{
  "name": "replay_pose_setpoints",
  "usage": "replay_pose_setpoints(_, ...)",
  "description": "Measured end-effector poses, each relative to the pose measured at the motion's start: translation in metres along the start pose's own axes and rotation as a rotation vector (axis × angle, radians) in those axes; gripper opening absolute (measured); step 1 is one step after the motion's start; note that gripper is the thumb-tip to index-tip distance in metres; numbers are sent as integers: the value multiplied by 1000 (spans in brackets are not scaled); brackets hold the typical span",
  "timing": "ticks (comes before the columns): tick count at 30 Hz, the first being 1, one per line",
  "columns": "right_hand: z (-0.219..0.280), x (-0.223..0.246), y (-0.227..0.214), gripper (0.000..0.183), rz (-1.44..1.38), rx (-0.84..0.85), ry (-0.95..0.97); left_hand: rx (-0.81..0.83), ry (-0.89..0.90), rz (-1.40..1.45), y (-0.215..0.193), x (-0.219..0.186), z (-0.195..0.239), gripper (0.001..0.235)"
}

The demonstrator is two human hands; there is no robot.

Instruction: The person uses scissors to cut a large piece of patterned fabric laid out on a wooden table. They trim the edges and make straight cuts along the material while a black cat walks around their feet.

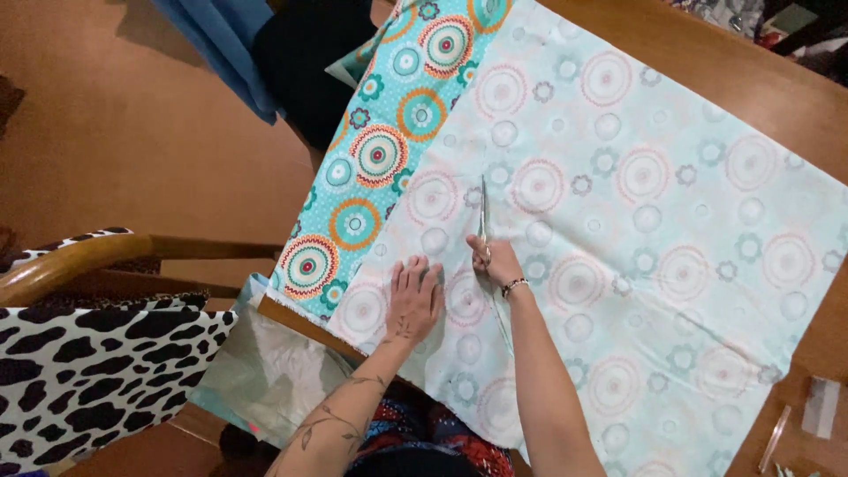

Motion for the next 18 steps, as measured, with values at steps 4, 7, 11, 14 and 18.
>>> replay_pose_setpoints(4, -4, -18, 4, 74, -93, -32, 54, 15, -6, -1, 3, 0, 5, 37)
replay_pose_setpoints(7, -7, -5, 0, 74, -42, -17, 48, 13, 5, -18, 5, 2, 2, 39)
replay_pose_setpoints(11, -8, 11, -5, 81, -38, 11, 36, 29, -13, -11, 8, 3, 6, 38)
replay_pose_setpoints(14, -24, 7, -5, 80, -101, 12, 58, 36, -26, -1, 10, 5, 4, 38)
replay_pose_setpoints(18, -31, 3, -5, 82, -78, -9, 23, 47, -38, 13, 7, 3, 2, 37)
Point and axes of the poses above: each hand's wrist, its own z-axis away from the middle knuckle, its own y-axis out of the palm, x = y × z, the point moved 10 cm from there along -z, towards the middle knuckle, and after that the axes turned 2 degrees about z, right-handed, at the moved point
